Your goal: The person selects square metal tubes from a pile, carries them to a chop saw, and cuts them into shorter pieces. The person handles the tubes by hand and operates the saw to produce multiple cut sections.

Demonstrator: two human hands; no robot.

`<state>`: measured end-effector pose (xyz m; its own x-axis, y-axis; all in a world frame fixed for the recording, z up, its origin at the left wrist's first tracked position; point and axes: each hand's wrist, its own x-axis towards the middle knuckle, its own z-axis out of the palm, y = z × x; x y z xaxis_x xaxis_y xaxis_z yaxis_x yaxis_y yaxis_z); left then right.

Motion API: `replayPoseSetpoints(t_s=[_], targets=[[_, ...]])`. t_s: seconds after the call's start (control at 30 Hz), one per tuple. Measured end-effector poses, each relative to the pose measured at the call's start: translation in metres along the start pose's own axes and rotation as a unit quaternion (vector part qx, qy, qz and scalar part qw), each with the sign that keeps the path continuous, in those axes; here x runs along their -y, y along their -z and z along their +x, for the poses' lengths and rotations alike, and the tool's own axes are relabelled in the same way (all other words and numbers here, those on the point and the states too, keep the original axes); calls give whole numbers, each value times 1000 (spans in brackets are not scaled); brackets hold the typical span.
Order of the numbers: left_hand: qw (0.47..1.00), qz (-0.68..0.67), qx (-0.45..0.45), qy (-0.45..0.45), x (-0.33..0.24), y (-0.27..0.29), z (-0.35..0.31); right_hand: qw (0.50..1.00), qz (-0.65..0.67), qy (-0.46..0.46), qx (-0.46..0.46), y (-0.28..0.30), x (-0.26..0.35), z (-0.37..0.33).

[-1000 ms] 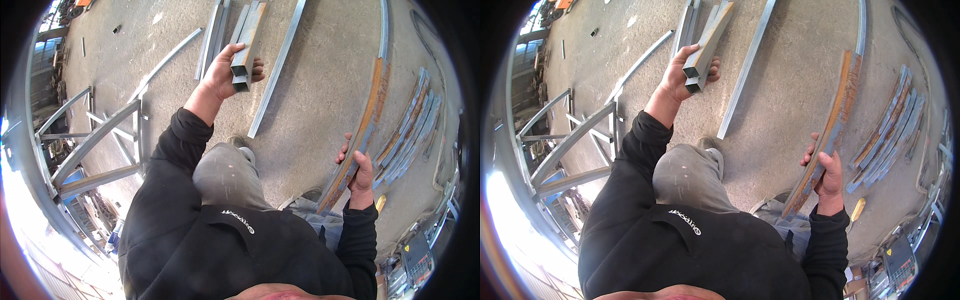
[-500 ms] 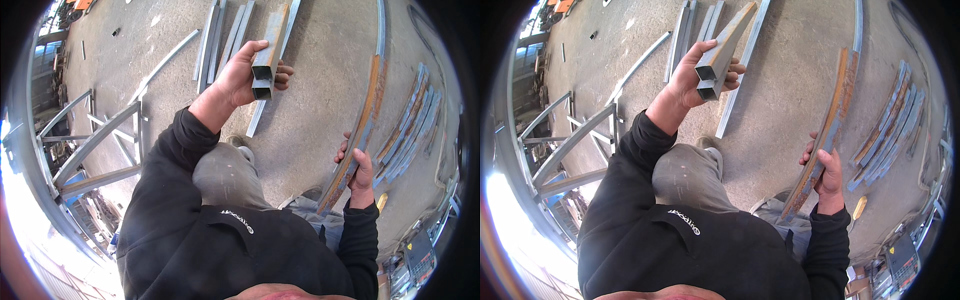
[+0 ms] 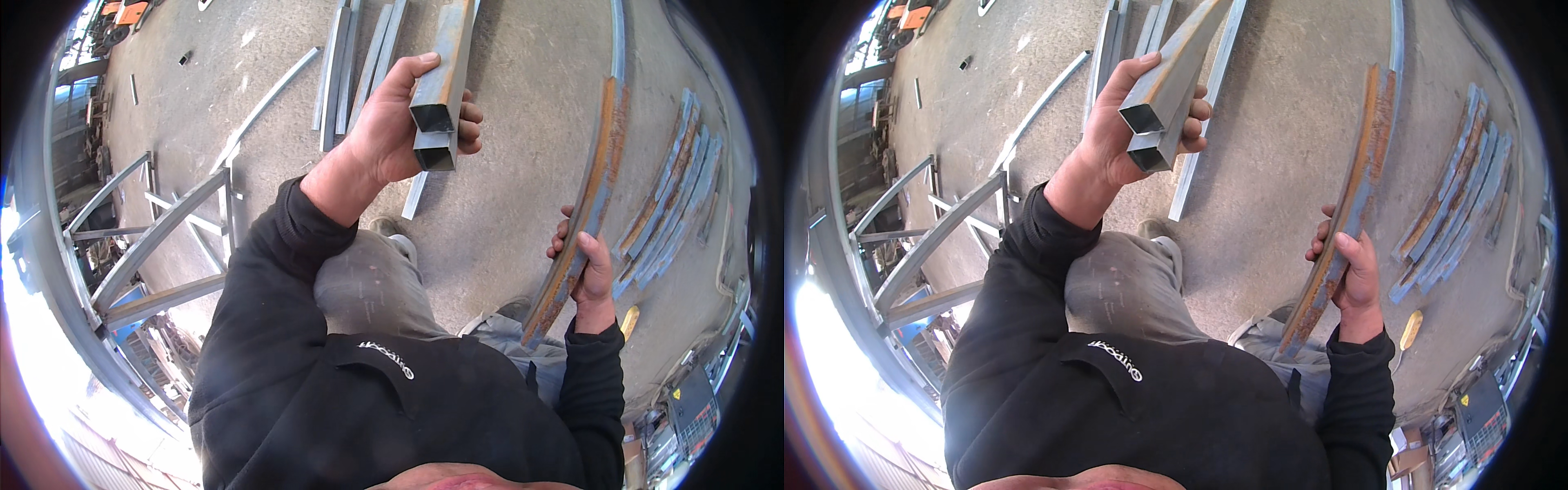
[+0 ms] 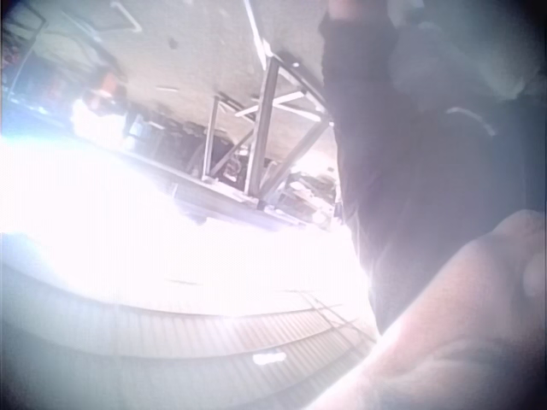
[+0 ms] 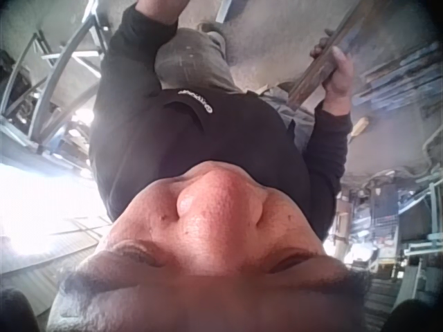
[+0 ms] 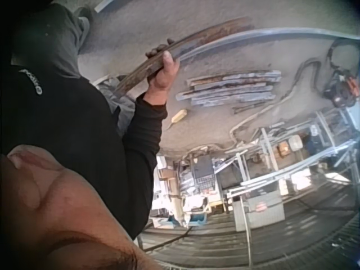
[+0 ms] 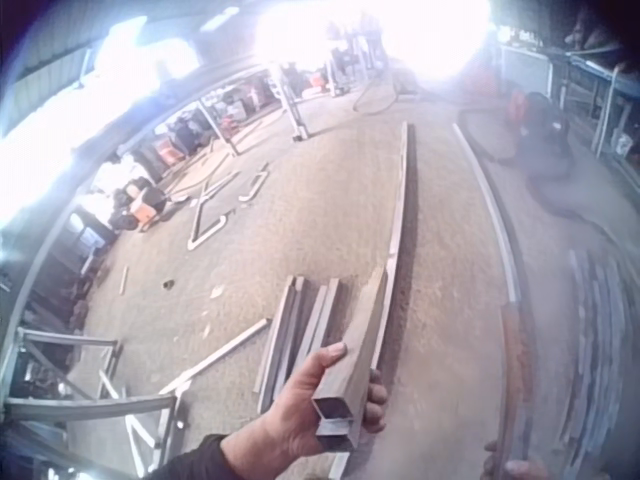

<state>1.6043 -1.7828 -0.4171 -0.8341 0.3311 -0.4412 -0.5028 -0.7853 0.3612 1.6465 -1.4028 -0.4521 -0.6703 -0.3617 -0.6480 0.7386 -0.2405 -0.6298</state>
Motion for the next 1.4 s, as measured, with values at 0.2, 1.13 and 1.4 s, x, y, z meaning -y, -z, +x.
replayPoseSetpoints(t_s=[0.2,1.13,1.4], targets=[[988,83,-110,-73,6,-17,0,1000,13,-8,1,2,-1,0],[872,469,129,-52,73,60,31,982,69,126,124,-45,45,-7],[769,621,144,-48,96,69,40,976,70,185,94,-44,53,-23]])
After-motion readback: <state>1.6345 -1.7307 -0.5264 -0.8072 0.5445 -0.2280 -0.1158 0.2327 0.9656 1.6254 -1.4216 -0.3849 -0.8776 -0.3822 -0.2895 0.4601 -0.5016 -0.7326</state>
